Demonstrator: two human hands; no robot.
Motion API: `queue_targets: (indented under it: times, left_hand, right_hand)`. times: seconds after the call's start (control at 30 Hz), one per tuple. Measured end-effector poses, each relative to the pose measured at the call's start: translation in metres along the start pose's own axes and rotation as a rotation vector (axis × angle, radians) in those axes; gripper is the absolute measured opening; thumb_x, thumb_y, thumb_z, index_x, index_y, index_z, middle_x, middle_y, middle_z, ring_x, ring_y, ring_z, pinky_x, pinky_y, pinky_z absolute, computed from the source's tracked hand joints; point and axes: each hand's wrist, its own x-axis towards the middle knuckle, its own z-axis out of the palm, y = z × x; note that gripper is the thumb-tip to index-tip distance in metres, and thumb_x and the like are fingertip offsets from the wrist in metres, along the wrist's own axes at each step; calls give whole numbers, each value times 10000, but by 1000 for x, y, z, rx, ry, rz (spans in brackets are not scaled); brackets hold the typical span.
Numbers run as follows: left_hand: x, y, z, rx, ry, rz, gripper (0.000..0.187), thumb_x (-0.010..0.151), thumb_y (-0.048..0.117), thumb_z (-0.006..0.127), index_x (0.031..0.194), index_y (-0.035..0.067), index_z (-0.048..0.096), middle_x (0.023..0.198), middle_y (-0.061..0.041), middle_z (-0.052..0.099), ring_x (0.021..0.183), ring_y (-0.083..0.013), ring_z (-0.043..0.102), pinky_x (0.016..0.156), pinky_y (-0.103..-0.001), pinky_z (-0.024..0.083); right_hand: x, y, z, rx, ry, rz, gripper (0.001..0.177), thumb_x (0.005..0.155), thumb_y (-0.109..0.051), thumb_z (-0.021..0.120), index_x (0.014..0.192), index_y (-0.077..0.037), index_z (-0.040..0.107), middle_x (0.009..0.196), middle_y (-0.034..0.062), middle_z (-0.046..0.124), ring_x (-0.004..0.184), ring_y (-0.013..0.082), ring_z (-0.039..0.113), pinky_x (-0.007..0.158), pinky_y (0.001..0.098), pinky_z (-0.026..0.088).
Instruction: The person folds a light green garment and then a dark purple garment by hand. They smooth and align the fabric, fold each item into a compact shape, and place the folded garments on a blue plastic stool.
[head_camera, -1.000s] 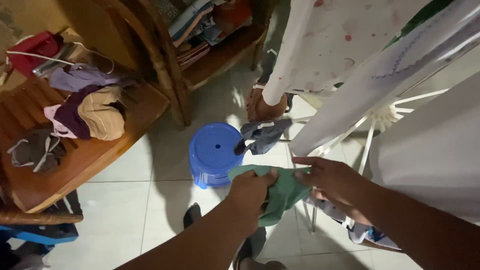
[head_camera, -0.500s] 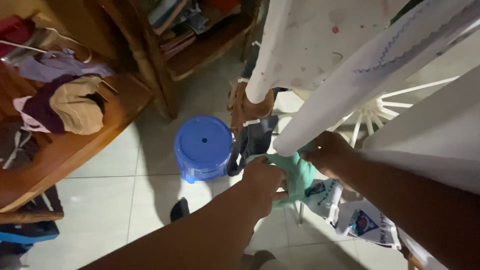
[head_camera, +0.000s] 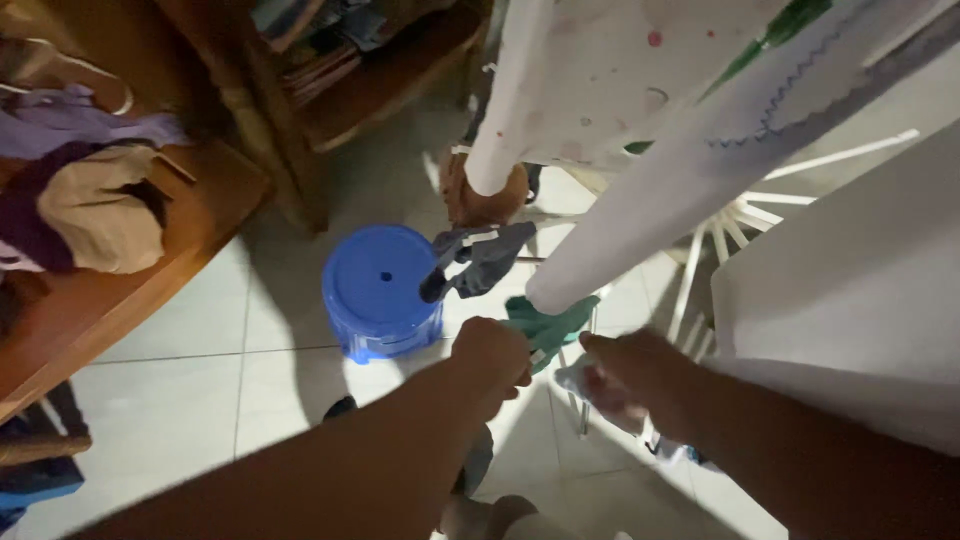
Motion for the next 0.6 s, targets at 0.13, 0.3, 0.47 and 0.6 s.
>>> queue_targets:
  times: [0.13, 0.3, 0.47, 0.6]
  left_hand:
    - [31, -7, -4, 40, -154, -5, 276, 840, 246, 745, 1052, 70, 731, 753, -133, 737, 581, -262, 727, 459, -411, 594]
    - [12, 13, -26, 276, -232, 119, 241, 846, 264, 777, 1017, 98, 739, 790, -132, 741, 677, -254, 733, 488, -402, 576]
    - [11, 18, -31, 572, -238, 249, 114, 863, 178, 731, 931, 91, 702, 764, -109, 685, 682, -229, 669, 517, -376, 515]
    - [9, 36, -21, 814, -270, 373, 36, 876, 109, 695, 862, 85, 672, 743, -91, 640, 686, -209, 617, 541, -356, 466]
  right_hand:
    - [17, 13, 9, 650, -369, 406, 536, 1065, -342, 478, 1412, 56, 568, 1266, 237, 652, 1150, 329, 658, 1029, 486, 537]
    - [37, 0, 20, 923, -531, 592, 440, 1096, -349, 422, 1288, 33, 525, 1154, 195, 610, 1081, 350, 629, 1013, 501, 527]
    - [82, 27, 44, 1342, -527, 711, 227, 1094, -271, 455, 1122, -84, 579, 1059, 54, 611, 983, 244, 667, 928, 420, 567]
    - [154, 80, 74, 1569, -467, 780, 136, 1040, -177, 572, 989, -68, 635, 950, 79, 654, 918, 292, 707, 906, 454, 589]
